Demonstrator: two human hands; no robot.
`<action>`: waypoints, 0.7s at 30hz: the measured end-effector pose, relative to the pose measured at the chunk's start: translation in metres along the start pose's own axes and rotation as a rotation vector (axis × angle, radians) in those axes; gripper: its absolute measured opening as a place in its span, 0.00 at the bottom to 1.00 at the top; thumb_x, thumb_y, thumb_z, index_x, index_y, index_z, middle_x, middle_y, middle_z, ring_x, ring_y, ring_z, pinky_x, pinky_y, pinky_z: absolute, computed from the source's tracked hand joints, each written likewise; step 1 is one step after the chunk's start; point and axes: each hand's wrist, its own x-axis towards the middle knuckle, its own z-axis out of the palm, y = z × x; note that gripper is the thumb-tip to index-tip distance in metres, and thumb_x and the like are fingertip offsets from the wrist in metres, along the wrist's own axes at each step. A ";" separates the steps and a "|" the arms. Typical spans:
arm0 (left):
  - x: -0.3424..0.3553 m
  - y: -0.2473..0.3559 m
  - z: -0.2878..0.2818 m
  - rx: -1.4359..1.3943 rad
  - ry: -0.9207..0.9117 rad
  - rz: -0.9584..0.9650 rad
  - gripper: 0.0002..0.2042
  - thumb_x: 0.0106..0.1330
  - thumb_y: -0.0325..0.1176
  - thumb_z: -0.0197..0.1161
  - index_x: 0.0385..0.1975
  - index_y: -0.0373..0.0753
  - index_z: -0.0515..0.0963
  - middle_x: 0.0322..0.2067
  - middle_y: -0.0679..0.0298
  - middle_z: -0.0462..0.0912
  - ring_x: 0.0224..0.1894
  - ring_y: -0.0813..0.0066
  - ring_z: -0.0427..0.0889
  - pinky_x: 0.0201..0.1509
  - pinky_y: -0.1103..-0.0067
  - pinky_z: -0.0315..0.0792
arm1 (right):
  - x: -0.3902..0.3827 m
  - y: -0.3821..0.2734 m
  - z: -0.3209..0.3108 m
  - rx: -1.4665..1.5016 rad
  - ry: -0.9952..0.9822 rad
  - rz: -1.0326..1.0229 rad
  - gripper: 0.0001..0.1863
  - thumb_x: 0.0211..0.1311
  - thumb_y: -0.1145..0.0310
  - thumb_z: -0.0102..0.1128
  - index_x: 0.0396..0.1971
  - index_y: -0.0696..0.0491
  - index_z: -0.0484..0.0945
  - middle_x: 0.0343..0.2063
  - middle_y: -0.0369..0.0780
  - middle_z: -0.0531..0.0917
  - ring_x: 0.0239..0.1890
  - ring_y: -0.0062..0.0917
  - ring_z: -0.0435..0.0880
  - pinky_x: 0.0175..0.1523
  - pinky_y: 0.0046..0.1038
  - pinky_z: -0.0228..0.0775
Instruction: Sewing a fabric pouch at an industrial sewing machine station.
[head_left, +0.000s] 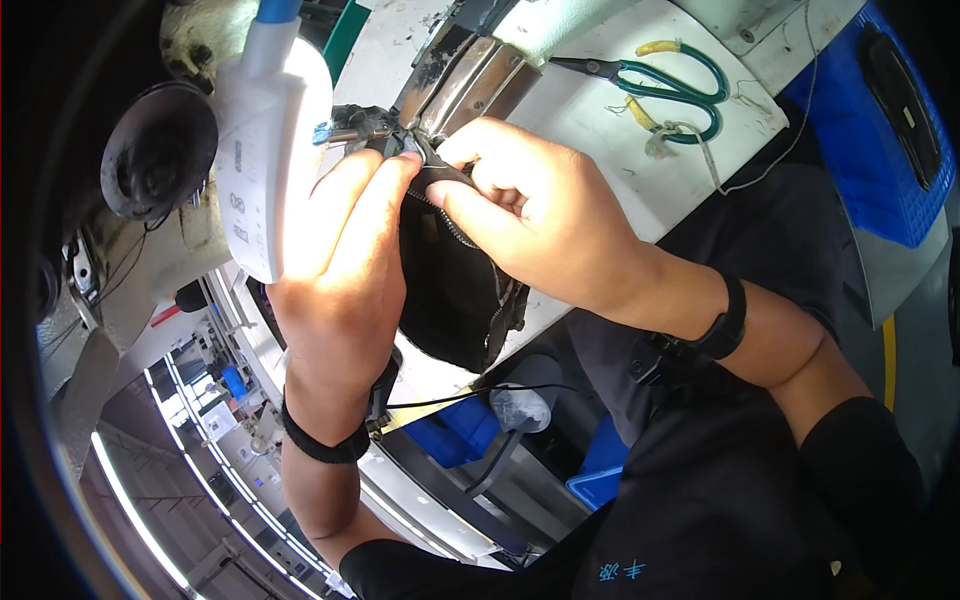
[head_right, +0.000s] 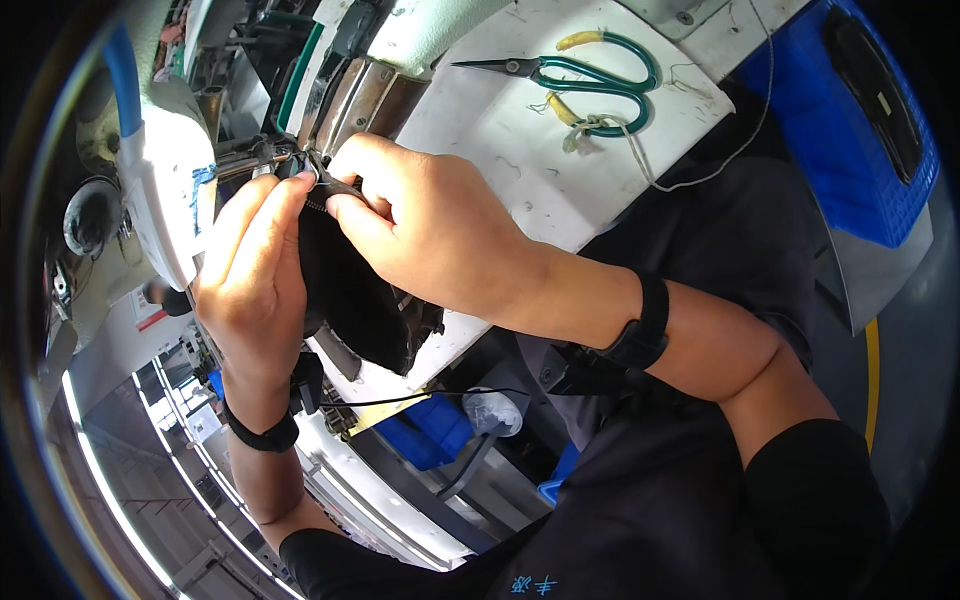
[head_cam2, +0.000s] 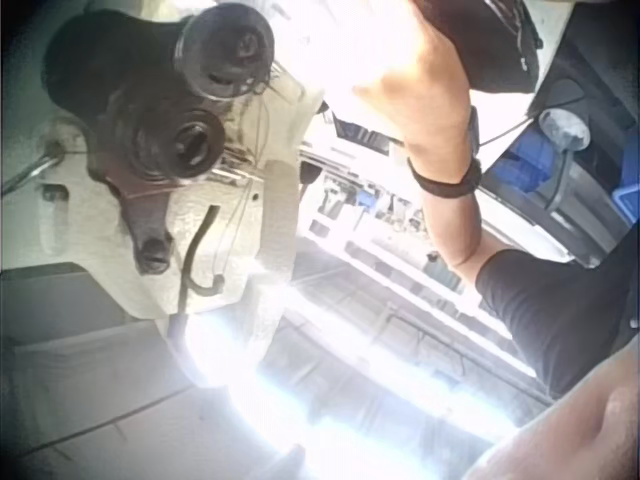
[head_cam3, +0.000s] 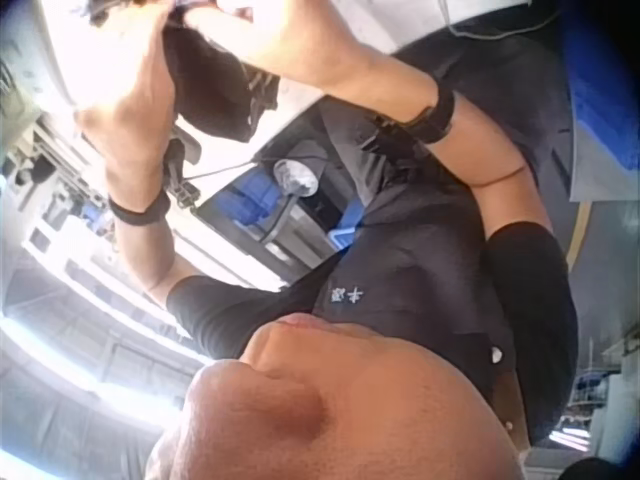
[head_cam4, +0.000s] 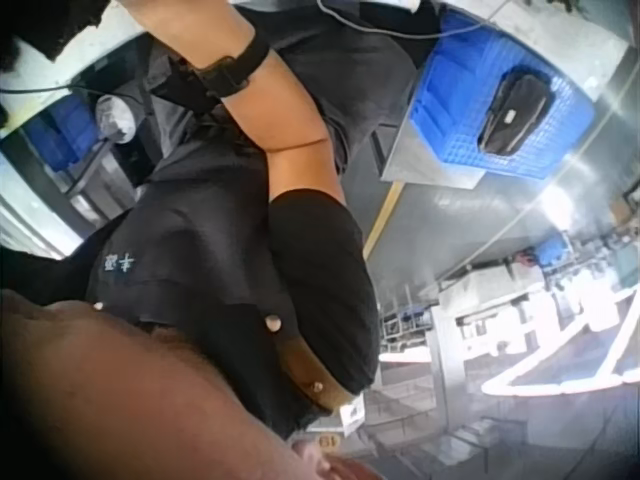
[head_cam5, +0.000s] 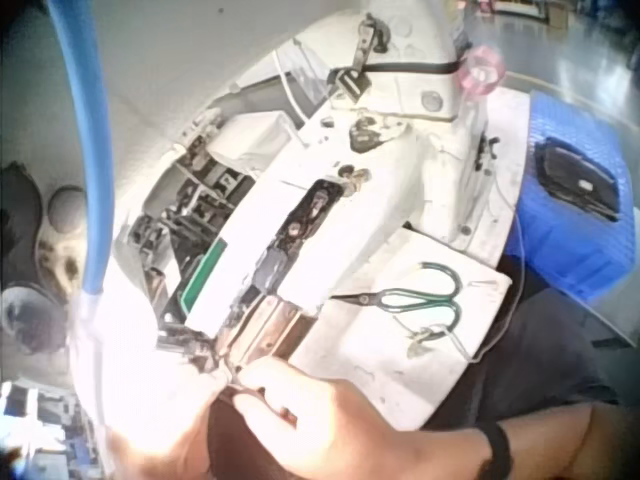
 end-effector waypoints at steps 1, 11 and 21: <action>0.004 0.004 0.000 0.000 -0.001 0.000 0.13 0.61 0.16 0.72 0.45 0.33 0.88 0.41 0.52 0.89 0.42 0.59 0.90 0.49 0.72 0.81 | 0.001 0.001 0.000 0.001 -0.005 0.014 0.07 0.67 0.70 0.67 0.37 0.55 0.77 0.16 0.44 0.77 0.18 0.40 0.77 0.27 0.38 0.68; 0.020 0.041 0.003 -0.082 0.079 -0.210 0.09 0.65 0.19 0.72 0.44 0.33 0.89 0.40 0.51 0.90 0.41 0.59 0.90 0.49 0.73 0.81 | 0.004 0.005 -0.001 0.008 0.019 -0.045 0.06 0.69 0.73 0.69 0.37 0.55 0.80 0.18 0.31 0.73 0.21 0.11 0.65 0.26 0.21 0.60; 0.025 0.057 0.009 -0.110 0.156 -0.344 0.07 0.65 0.20 0.70 0.42 0.32 0.87 0.37 0.51 0.88 0.40 0.55 0.89 0.47 0.71 0.81 | 0.008 0.006 -0.006 0.010 0.012 -0.055 0.06 0.69 0.73 0.68 0.35 0.57 0.79 0.19 0.31 0.77 0.23 0.09 0.70 0.28 0.19 0.62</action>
